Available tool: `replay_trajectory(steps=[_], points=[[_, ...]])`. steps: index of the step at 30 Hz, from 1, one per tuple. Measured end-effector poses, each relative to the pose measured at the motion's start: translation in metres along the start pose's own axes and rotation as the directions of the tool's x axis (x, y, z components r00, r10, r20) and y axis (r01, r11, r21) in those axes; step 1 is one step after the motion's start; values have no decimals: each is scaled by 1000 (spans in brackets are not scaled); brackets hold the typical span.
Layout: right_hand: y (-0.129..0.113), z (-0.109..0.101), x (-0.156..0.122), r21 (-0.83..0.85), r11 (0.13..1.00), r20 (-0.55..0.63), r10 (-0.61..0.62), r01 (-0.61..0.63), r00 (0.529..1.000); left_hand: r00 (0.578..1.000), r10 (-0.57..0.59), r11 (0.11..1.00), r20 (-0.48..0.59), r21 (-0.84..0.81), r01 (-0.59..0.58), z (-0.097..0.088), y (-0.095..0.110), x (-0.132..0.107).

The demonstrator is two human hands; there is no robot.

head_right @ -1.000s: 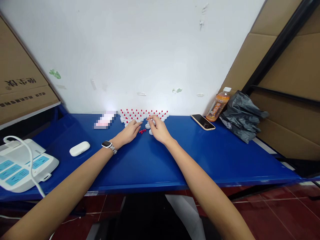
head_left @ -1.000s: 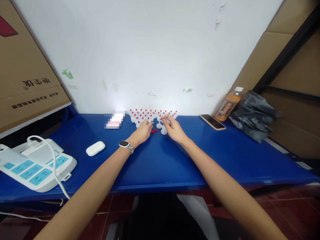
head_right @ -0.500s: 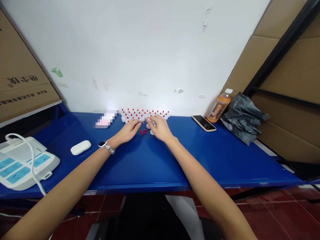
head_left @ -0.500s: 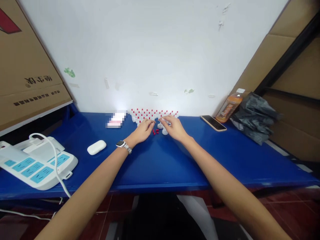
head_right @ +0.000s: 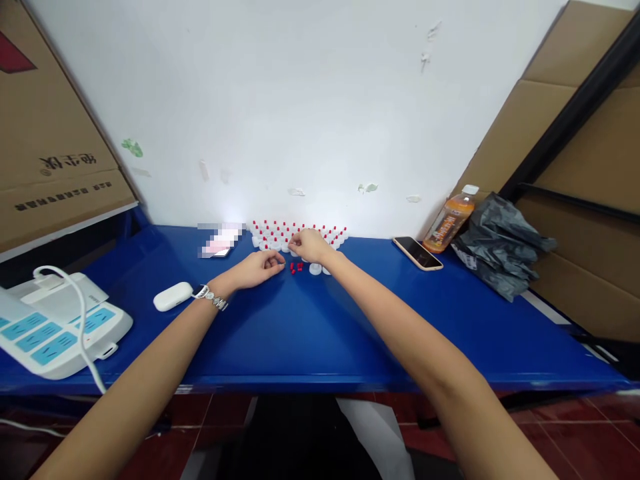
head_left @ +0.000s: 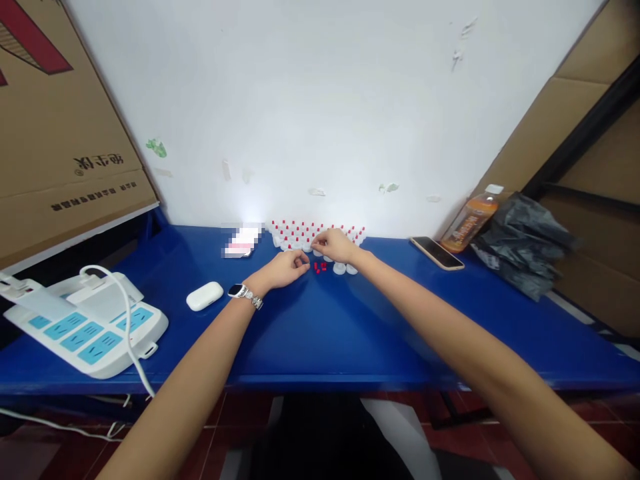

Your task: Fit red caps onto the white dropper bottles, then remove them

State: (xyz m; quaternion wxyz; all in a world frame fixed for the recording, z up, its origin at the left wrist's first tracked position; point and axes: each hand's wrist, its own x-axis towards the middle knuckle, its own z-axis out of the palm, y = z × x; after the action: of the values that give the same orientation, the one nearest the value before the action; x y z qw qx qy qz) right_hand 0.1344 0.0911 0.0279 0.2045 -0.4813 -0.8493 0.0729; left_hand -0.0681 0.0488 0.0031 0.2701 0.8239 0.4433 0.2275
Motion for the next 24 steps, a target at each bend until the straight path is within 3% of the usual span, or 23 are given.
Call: replay_trajectory(steps=[6,10,15,20,24], points=[[2,-2,-3,-167,986,74,26,-13,997,1000,22,1000,-1,-20,-22,0,-4,2],[-1,-6,0,-205,975,16,88,-83,996,1000,10,999,-9,-51,-11,0,-7,1],[-10,1,16,-177,966,-22,189,-190,982,1000,-14,997,11,-72,14,-4,-2,-3],[-14,8,25,-121,971,-18,205,-205,979,997,-31,996,66,-83,37,-6,3,-5],[-11,1,15,3,987,-168,158,-160,973,1000,-3,999,14,-54,3,-5,2,-5]])
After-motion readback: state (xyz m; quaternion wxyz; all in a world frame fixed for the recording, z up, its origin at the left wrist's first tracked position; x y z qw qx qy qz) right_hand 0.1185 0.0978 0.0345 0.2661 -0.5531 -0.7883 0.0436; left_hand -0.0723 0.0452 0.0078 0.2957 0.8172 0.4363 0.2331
